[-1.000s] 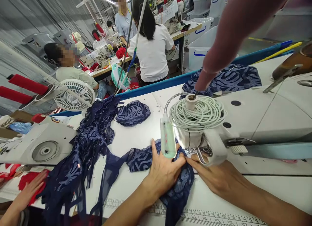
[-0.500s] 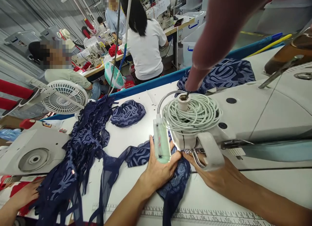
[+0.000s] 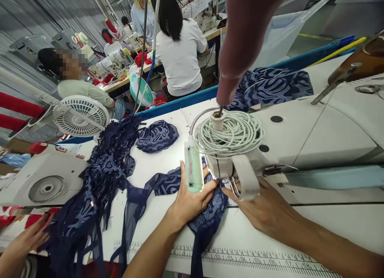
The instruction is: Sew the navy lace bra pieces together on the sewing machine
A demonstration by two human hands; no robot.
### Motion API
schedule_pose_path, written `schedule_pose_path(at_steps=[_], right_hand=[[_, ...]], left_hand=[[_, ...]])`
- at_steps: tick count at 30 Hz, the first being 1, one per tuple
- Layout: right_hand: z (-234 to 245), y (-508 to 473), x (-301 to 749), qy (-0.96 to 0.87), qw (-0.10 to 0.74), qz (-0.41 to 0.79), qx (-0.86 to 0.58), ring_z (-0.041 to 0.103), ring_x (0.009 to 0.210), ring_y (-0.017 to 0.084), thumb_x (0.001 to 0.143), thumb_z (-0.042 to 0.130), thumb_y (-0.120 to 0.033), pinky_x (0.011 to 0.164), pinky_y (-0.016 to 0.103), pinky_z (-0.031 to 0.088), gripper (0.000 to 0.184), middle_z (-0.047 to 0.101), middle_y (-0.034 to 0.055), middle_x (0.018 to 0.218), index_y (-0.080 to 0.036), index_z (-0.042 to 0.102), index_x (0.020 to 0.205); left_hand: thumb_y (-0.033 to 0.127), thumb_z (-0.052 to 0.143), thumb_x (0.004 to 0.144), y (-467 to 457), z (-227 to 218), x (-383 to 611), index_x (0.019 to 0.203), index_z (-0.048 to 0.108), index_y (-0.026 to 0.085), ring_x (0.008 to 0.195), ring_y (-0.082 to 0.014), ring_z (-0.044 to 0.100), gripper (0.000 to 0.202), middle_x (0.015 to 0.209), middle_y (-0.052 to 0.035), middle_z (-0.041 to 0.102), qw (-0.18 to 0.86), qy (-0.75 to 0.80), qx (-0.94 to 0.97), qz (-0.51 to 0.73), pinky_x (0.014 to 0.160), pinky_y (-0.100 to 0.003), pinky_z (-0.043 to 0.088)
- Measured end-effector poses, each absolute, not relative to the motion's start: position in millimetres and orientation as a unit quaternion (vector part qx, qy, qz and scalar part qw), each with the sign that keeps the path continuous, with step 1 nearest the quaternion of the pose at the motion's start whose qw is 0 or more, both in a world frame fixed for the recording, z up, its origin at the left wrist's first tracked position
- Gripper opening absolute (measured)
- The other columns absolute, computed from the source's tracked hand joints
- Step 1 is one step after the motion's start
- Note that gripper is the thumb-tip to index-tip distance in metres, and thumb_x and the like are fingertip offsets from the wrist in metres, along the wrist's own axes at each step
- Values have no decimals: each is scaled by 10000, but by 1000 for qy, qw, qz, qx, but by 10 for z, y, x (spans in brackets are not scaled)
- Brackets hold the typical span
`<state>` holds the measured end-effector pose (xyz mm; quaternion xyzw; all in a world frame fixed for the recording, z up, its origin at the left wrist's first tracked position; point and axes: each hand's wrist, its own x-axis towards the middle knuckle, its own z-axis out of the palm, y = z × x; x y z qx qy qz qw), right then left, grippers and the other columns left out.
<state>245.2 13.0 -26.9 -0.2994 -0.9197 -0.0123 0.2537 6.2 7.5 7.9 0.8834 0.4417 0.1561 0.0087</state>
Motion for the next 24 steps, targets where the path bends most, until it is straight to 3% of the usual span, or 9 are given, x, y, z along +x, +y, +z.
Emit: schedule_pose_path(at_steps=[5, 11, 18, 24], right_hand=[[-103, 85, 2419, -917, 305, 14, -256, 568, 731, 191, 880, 421, -3, 820, 405, 405, 398, 713, 62, 891, -146, 693, 1132], [-60, 84, 2400, -920, 298, 1, -254, 577, 749, 194, 903, 399, -8, 840, 410, 399, 413, 718, 63, 878, -119, 684, 1180], [-313, 97, 2465, -928, 222, -25, -299, 592, 814, 236, 882, 418, -5, 835, 421, 416, 558, 666, 54, 757, -149, 592, 1392], [-420, 97, 2461, -926, 211, -27, -312, 535, 717, 226, 862, 440, -7, 759, 398, 408, 589, 541, 12, 612, -174, 585, 1408]], left_hand=[[105, 525, 979, 2, 31, 119, 1103, 689, 196, 1018, -185, 679, 224, 1043, -50, 766, -11, 406, 890, 209, 1049, -420, 435], [170, 549, 990, -6, 85, 75, 1114, 710, 260, 998, -203, 699, 222, 1026, -24, 780, 10, 433, 879, 197, 1201, -622, 254], [149, 512, 988, 40, 100, 82, 1147, 702, 260, 1009, -222, 700, 272, 1011, -39, 765, 26, 452, 872, 185, 1180, -611, 310], [176, 539, 977, 65, 67, 62, 1127, 702, 257, 1023, -238, 682, 235, 989, -33, 749, 6, 452, 872, 186, 1174, -629, 295]])
